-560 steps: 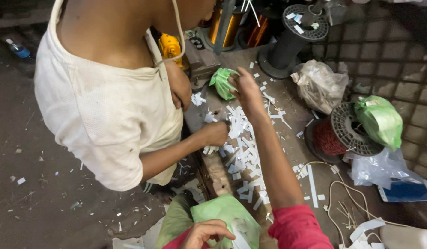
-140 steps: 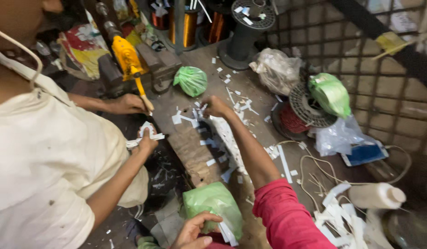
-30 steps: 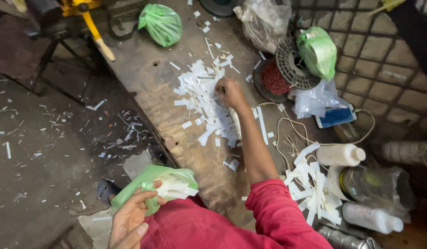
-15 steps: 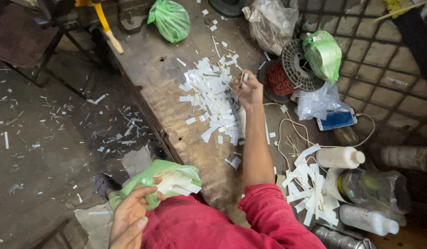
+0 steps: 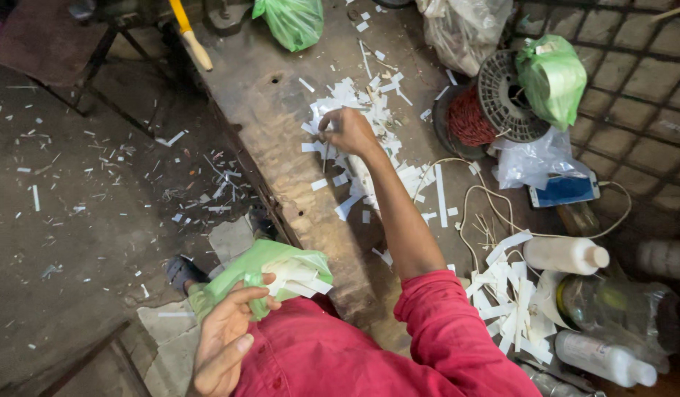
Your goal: The person picks up small white plastic strips from a table and places them into a green plastic bag. Another person works nearby, also handling the strips. The task involves repetitive sorting of the strips into the bag.
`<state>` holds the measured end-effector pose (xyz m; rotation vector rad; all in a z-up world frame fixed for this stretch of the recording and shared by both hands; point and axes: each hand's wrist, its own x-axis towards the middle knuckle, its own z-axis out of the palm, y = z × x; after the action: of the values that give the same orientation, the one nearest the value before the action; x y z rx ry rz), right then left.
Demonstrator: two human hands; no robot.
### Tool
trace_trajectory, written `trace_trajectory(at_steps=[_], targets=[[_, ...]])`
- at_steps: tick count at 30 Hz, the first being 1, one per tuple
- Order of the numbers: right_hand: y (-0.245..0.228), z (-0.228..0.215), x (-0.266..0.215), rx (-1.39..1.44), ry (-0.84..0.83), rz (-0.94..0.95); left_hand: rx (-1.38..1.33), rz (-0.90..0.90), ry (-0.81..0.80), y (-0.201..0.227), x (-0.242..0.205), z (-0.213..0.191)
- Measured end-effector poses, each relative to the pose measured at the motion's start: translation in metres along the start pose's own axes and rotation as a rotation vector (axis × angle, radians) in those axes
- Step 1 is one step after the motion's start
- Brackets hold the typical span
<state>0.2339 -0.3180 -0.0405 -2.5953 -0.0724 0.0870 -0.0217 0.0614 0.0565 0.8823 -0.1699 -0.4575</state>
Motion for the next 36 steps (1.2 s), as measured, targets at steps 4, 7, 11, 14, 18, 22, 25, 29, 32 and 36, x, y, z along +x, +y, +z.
trace_trajectory(at_steps=[4, 7, 11, 14, 18, 22, 25, 29, 32, 36], targets=[[-0.04, 0.01, -0.038, -0.233, 0.082, 0.071, -0.001, -0.003, 0.012, 0.005, 0.001, 0.0], [-0.061, 0.029, -0.069, -0.281, 0.254, 0.155, 0.0, -0.04, 0.033, 0.008, 0.0, -0.001], [-0.062, 0.03, -0.091, -0.235, 0.304, 0.149, 0.006, -0.023, -0.002, 0.011, 0.0, 0.002], [-0.047, 0.018, -0.107, -0.076, 0.38, 0.205, -0.003, -0.019, -0.003, 0.012, -0.004, 0.001], [-0.03, 0.005, -0.132, -0.045, 0.349, 0.238, -0.037, -0.026, 0.02, 0.009, -0.008, 0.0], [-0.032, 0.007, -0.138, -0.078, 0.223, 0.317, -0.05, -0.027, 0.009, 0.007, -0.008, 0.001], [-0.04, 0.013, -0.136, -0.146, 0.276, 0.235, -0.031, -0.019, -0.001, 0.009, -0.01, 0.002], [-0.046, 0.014, -0.135, -0.163, 0.287, 0.272, -0.026, -0.003, 0.01, 0.012, -0.012, 0.002], [-0.053, 0.02, -0.134, -0.148, 0.307, 0.22, -0.035, 0.003, 0.017, 0.011, -0.011, 0.001], [-0.066, 0.033, -0.134, -0.105, 0.212, 0.065, -0.037, -0.003, -0.001, 0.01, -0.01, 0.004]])
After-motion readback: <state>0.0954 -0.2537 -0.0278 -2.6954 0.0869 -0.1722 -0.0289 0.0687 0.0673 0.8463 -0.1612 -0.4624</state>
